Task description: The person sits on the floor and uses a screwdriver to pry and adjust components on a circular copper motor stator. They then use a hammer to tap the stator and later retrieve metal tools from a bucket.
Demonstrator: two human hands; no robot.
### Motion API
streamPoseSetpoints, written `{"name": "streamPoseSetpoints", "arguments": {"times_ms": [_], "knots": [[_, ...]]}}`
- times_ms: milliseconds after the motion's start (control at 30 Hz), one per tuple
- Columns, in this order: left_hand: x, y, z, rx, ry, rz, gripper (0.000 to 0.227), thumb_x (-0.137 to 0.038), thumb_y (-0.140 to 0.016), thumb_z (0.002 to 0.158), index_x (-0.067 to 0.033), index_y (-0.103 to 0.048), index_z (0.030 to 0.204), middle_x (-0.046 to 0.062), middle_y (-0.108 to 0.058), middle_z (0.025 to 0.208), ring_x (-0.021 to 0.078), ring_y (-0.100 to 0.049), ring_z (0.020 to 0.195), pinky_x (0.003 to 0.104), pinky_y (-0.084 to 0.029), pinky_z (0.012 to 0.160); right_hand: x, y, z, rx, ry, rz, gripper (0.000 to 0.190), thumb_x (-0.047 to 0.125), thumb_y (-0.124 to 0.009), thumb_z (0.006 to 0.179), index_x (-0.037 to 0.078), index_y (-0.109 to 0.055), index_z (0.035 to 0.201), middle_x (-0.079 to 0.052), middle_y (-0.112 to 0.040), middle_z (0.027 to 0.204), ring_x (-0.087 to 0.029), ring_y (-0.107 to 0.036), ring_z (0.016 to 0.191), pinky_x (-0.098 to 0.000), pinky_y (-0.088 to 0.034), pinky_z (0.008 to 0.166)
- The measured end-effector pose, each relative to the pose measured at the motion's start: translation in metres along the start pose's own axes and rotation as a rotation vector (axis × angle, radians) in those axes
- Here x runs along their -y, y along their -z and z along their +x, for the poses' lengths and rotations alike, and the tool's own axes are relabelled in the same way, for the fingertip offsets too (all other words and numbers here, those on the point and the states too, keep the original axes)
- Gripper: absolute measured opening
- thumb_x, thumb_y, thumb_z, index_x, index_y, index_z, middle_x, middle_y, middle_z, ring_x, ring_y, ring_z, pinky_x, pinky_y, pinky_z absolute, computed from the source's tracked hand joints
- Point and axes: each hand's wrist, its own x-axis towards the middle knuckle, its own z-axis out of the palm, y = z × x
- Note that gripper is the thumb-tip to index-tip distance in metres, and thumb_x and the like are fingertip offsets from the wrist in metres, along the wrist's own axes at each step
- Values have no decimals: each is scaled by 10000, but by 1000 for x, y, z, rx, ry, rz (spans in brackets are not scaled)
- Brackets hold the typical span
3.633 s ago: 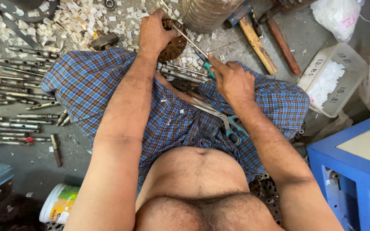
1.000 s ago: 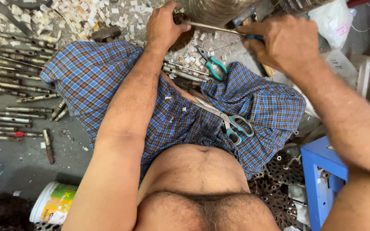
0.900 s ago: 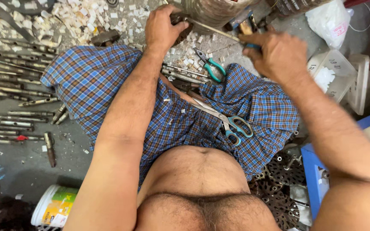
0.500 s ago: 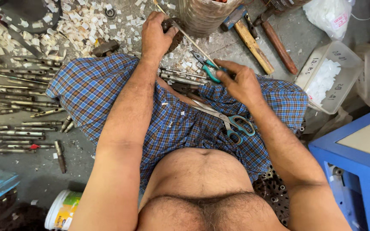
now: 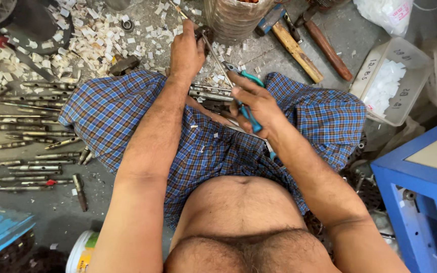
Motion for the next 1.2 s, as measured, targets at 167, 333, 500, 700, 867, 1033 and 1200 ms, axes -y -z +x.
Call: {"name": "streamPoseSetpoints", "arguments": {"times_ms": [167, 333, 500, 700, 867, 1033, 1200], "knots": [[-3, 0, -3, -101, -113, 130, 536, -30, -727, 897, 27, -427, 1337, 273, -721, 990, 433, -738, 908, 502, -604, 766, -6, -11, 10, -58, 98, -272, 563, 178, -539, 1041, 161, -430, 1593, -54, -571, 623, -132, -465, 350, -314, -382, 307], [2, 5, -7, -87, -71, 115, 491, -53, -702, 932, 8, -441, 1343, 269, -726, 993, 476, -717, 927, 559, -570, 802, -43, 10, 30, -128, 266, -645, 551, 185, -538, 1059, 217, -383, 1588, -92, -541, 619, -158, -474, 399, -333, -455, 369], [3, -1, -2, -127, -78, 138, 505, -89, -716, 924, -27, -455, 1351, 267, -733, 978, 501, -698, 932, 584, -552, 822, -56, -11, 36, -164, 956, -868, 500, 205, -616, 1127, 220, -414, 1584, -89, -643, 880, -158, -595, 638, -326, -526, 542], [9, -4, -2, -129, -153, 88, 506, -108, -744, 917, -26, -462, 1329, 268, -724, 981, 500, -696, 902, 587, -549, 781, 16, 27, 14, 141, -73, 81, 537, 258, -546, 1052, 228, -438, 1577, -48, -574, 707, -100, -432, 374, -260, -338, 308], [12, 7, -5, -205, -137, 83, 426, -91, -742, 924, -58, -505, 1277, 243, -743, 980, 495, -701, 914, 592, -548, 784, -20, -13, 23, -43, 240, -414, 481, 196, -540, 1077, 167, -523, 1557, -119, -521, 573, -143, -414, 353, -325, -350, 318], [11, 6, -2, -303, -204, 36, 382, -122, -801, 936, -50, -550, 1216, 250, -748, 951, 522, -679, 907, 590, -533, 784, -30, -22, 17, -124, 212, -534, 501, 194, -548, 1054, 201, -484, 1551, -97, -568, 559, -137, -458, 340, -311, -408, 330], [14, 10, -2, -248, -156, -99, 401, -145, -847, 885, -37, -559, 1143, 228, -764, 963, 443, -750, 936, 508, -596, 782, 3, -5, 15, -32, 36, -274, 524, 209, -579, 1038, 201, -485, 1554, -38, -573, 572, -124, -454, 338, -309, -374, 312]]}}
